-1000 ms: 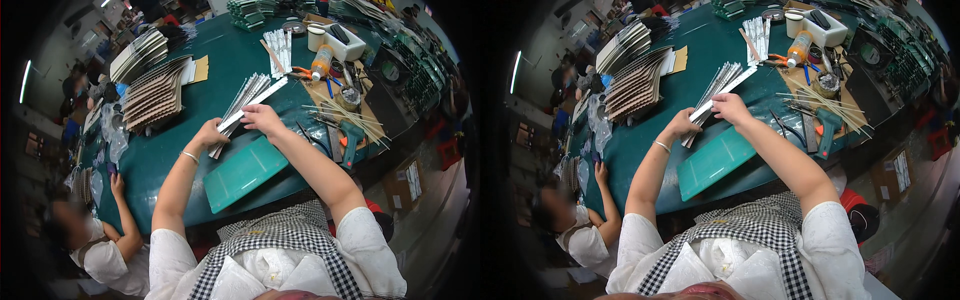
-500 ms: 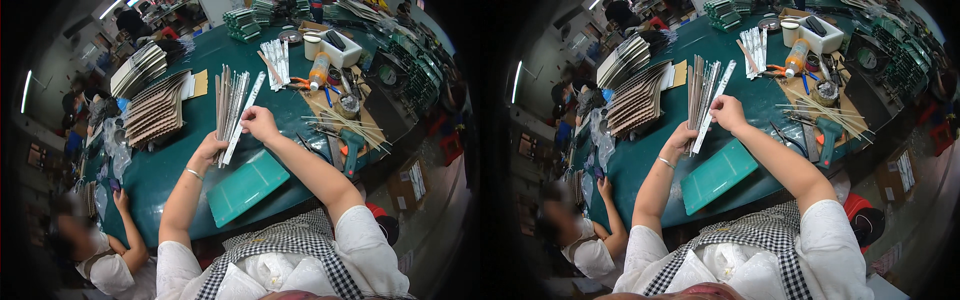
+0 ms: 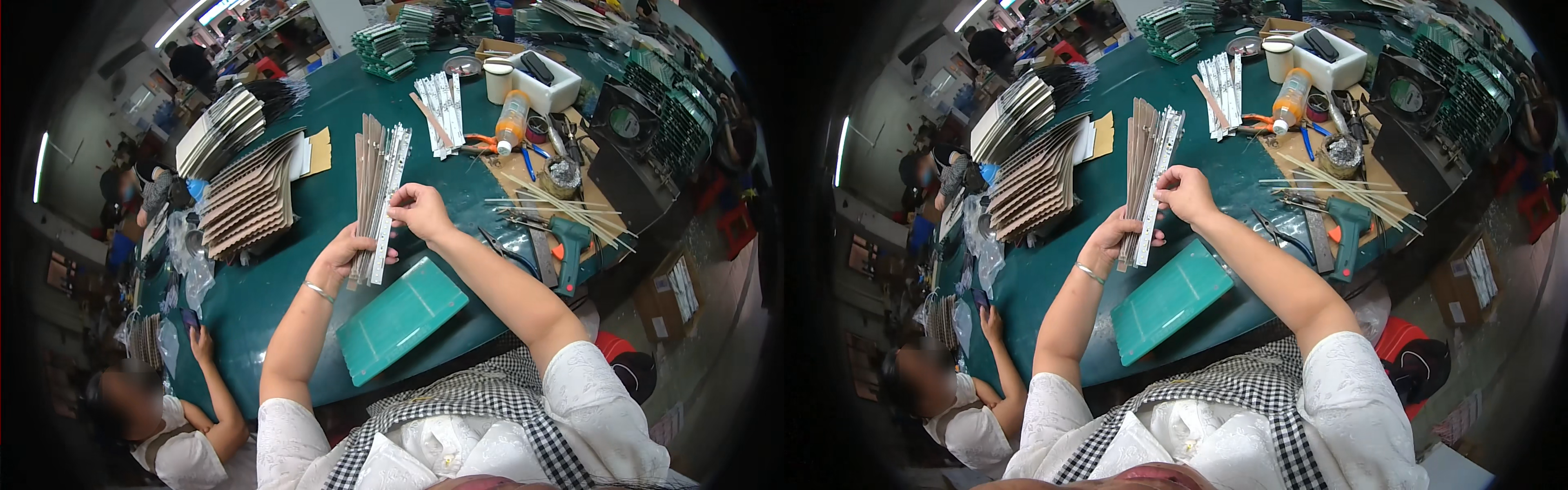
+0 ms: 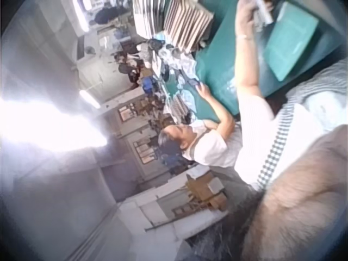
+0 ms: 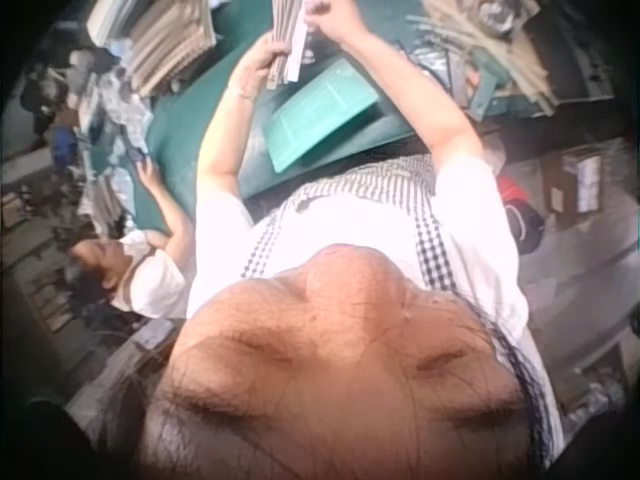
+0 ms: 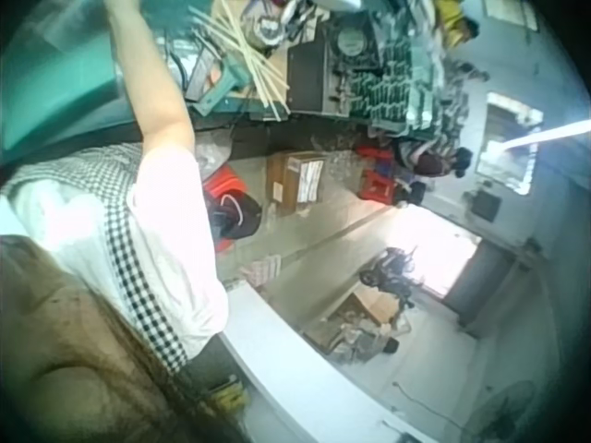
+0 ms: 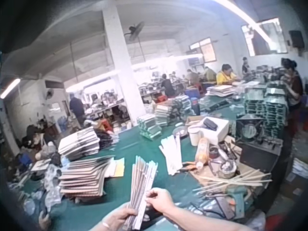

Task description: The person separates individual LED strips from larger panels by hand. They pick up a panel, snap off a strip, and place it on the table, repeating this process for multiple panels throughout the clip.

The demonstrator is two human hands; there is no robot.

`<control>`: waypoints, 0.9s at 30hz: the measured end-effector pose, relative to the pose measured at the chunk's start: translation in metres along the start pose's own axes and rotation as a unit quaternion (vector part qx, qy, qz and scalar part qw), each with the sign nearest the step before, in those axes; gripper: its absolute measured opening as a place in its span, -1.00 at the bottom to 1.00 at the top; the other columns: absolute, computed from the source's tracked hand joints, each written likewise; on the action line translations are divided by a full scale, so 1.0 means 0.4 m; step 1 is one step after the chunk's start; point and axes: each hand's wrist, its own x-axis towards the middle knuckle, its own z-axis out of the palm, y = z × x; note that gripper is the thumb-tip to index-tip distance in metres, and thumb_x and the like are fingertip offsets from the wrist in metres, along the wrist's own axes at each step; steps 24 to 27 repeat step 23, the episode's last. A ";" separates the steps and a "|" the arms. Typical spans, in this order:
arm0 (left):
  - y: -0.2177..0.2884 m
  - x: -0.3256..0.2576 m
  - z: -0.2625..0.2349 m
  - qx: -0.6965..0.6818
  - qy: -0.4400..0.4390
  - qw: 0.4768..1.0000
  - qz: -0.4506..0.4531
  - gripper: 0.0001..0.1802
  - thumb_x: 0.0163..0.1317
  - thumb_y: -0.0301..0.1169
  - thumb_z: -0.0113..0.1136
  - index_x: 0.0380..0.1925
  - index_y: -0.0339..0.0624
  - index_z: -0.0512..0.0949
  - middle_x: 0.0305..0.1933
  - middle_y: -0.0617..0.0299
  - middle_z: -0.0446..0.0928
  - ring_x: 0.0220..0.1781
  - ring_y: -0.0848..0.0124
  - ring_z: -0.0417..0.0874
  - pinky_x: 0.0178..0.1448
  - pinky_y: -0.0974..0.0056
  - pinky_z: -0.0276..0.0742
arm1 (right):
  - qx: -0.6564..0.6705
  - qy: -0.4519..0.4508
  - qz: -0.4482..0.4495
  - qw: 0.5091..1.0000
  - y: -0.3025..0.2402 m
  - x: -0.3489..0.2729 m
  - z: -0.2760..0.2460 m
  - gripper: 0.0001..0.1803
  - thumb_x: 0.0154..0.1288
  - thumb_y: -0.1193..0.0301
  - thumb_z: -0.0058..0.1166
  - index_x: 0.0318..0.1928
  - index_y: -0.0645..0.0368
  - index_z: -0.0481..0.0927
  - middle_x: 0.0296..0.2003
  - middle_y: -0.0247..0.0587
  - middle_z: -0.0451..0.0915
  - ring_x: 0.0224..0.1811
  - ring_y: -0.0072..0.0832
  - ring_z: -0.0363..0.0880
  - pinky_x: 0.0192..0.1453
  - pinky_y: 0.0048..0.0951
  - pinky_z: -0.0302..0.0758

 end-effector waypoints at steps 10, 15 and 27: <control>0.022 0.000 0.021 -0.012 -0.048 0.998 -0.035 -0.32 -0.05 -0.70 0.20 0.17 -0.34 0.29 0.01 -0.13 0.51 -0.12 -0.03 0.67 0.05 -0.16 0.62 | 0.028 0.005 -0.023 0.999 0.007 -0.006 -0.033 -0.89 0.05 0.66 0.23 -0.40 0.28 0.57 -0.48 -0.31 0.61 -0.47 -0.59 0.56 -0.37 -0.54 0.53; 0.031 0.021 -0.004 -0.019 -0.068 0.997 -0.033 -0.32 -0.04 -0.70 0.21 0.17 -0.34 0.27 0.02 -0.16 0.50 -0.04 -0.12 0.63 0.11 -0.20 0.57 | -0.037 0.019 -0.054 0.998 0.012 -0.001 -0.056 -0.88 0.04 0.64 0.26 -0.41 0.25 0.56 -0.48 -0.33 0.60 -0.42 -0.60 0.57 -0.30 -0.56 0.51; 0.030 0.028 0.005 -0.025 -0.095 0.995 -0.034 -0.29 0.00 -0.69 0.12 0.24 -0.28 0.23 0.09 -0.19 0.46 0.00 -0.06 0.63 0.12 -0.31 0.51 | -0.130 0.044 -0.097 0.986 -0.022 -0.016 -0.059 -0.84 -0.05 0.53 0.34 -0.43 0.23 0.61 -0.48 -0.26 0.66 -0.39 -0.49 0.65 -0.24 -0.42 0.55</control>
